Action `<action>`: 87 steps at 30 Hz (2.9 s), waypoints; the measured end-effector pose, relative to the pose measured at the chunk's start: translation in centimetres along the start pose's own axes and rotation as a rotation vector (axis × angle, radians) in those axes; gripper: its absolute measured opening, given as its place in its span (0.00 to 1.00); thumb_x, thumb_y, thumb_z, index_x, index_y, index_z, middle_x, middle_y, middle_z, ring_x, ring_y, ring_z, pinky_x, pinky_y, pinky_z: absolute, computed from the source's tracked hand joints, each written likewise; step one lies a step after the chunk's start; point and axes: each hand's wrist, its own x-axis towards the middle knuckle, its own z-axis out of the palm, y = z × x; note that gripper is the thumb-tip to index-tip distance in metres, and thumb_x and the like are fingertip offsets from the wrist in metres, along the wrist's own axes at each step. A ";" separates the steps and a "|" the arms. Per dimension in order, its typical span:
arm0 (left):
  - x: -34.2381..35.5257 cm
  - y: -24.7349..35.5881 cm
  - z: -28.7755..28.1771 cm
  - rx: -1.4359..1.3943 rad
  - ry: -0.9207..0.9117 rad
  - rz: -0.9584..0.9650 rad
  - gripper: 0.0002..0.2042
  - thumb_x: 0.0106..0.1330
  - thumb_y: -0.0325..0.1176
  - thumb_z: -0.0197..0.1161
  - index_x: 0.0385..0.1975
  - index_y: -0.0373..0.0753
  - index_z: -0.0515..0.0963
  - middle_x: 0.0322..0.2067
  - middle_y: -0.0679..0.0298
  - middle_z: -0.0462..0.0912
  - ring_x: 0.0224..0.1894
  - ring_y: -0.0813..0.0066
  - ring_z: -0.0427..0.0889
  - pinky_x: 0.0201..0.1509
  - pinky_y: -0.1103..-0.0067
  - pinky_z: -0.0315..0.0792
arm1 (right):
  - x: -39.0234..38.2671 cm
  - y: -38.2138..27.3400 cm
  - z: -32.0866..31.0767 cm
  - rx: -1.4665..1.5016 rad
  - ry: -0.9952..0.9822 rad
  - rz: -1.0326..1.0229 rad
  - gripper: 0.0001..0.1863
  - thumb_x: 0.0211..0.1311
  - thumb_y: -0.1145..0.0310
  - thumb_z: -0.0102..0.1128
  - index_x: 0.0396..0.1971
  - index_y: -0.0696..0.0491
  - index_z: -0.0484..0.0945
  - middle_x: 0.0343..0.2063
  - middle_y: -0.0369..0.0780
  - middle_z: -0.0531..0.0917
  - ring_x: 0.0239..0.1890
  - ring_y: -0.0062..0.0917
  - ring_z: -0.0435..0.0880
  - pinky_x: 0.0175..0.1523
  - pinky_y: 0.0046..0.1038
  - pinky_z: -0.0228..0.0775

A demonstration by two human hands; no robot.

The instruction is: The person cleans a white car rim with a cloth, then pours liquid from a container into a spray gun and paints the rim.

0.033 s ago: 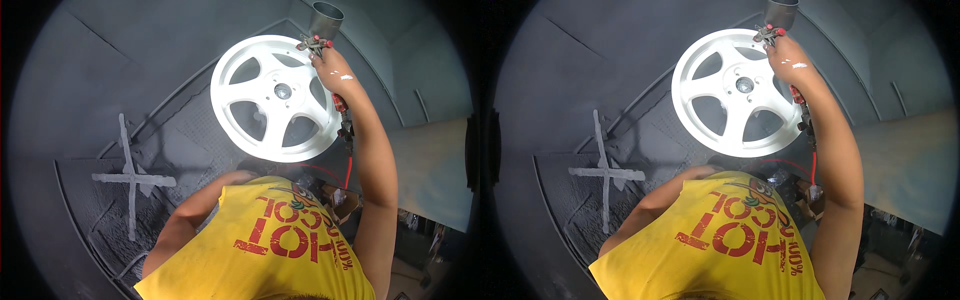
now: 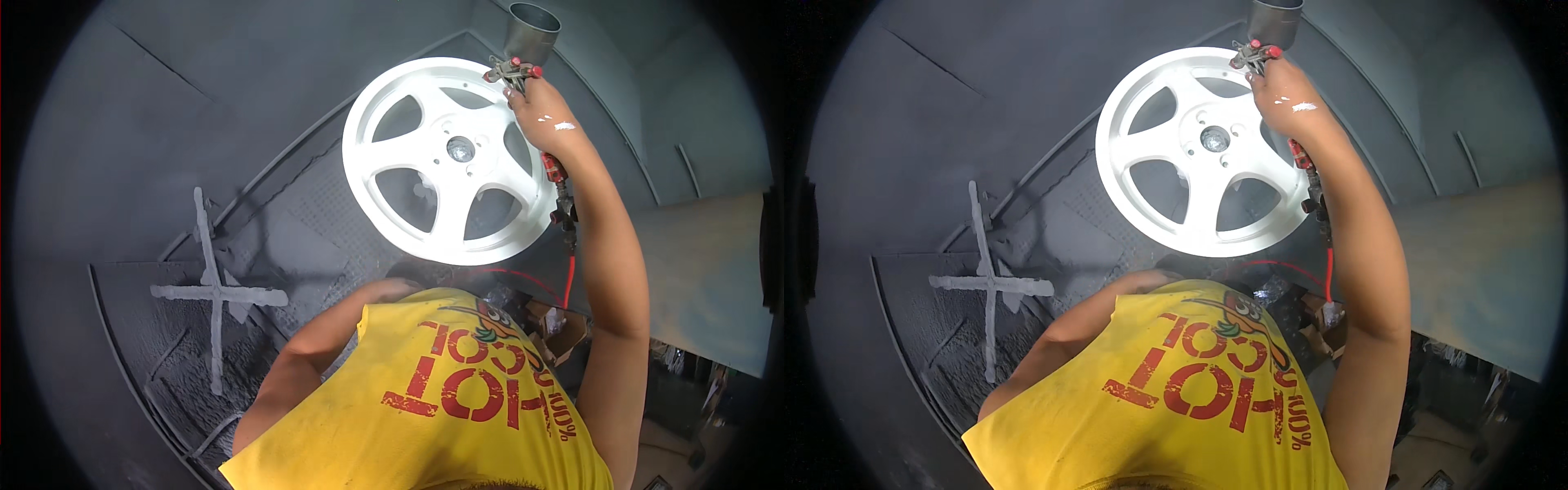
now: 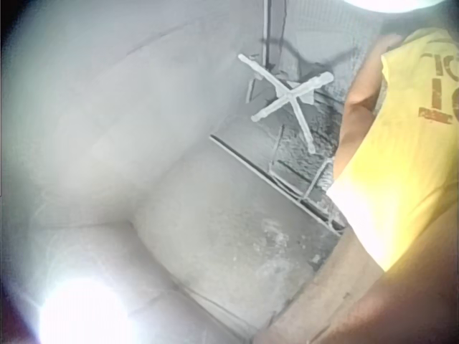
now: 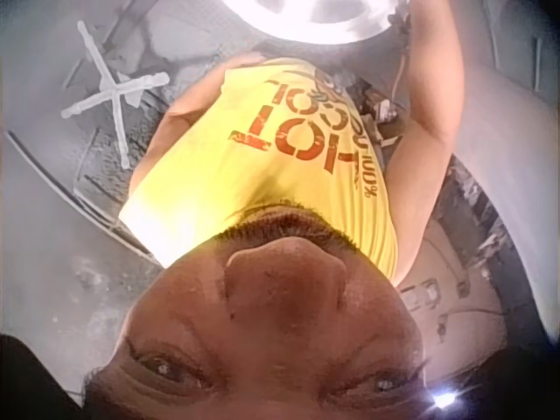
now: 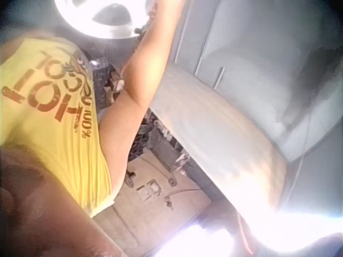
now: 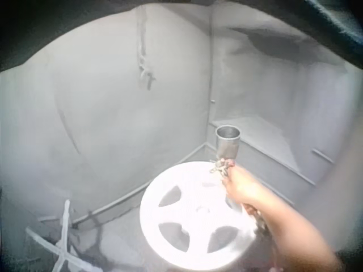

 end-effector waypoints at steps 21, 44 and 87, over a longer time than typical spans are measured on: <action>-1.3 1.1 -2.5 0.148 0.409 -0.113 0.21 0.65 0.42 0.60 0.53 0.34 0.79 0.47 0.51 0.84 0.49 0.57 0.82 0.55 0.69 0.74 | -4.5 6.1 -1.7 -0.038 0.161 0.036 0.17 0.71 0.64 0.52 0.36 0.67 0.74 0.35 0.56 0.81 0.37 0.48 0.80 0.45 0.41 0.70; 4.8 7.1 4.6 -0.914 1.131 -0.048 0.18 0.76 0.39 0.47 0.57 0.34 0.72 0.43 0.59 0.83 0.41 0.67 0.83 0.45 0.71 0.77 | -23.3 8.6 -7.2 0.293 -0.162 0.296 0.16 0.69 0.74 0.52 0.55 0.53 0.74 0.39 0.54 0.80 0.40 0.51 0.79 0.48 0.36 0.70; 0.0 8.4 1.0 -0.881 0.536 -0.016 0.11 0.72 0.30 0.55 0.50 0.34 0.76 0.41 0.62 0.84 0.32 0.79 0.76 0.32 0.82 0.72 | -9.3 -2.4 0.1 0.141 0.228 -0.165 0.13 0.69 0.74 0.52 0.50 0.62 0.73 0.43 0.58 0.79 0.42 0.54 0.80 0.46 0.44 0.71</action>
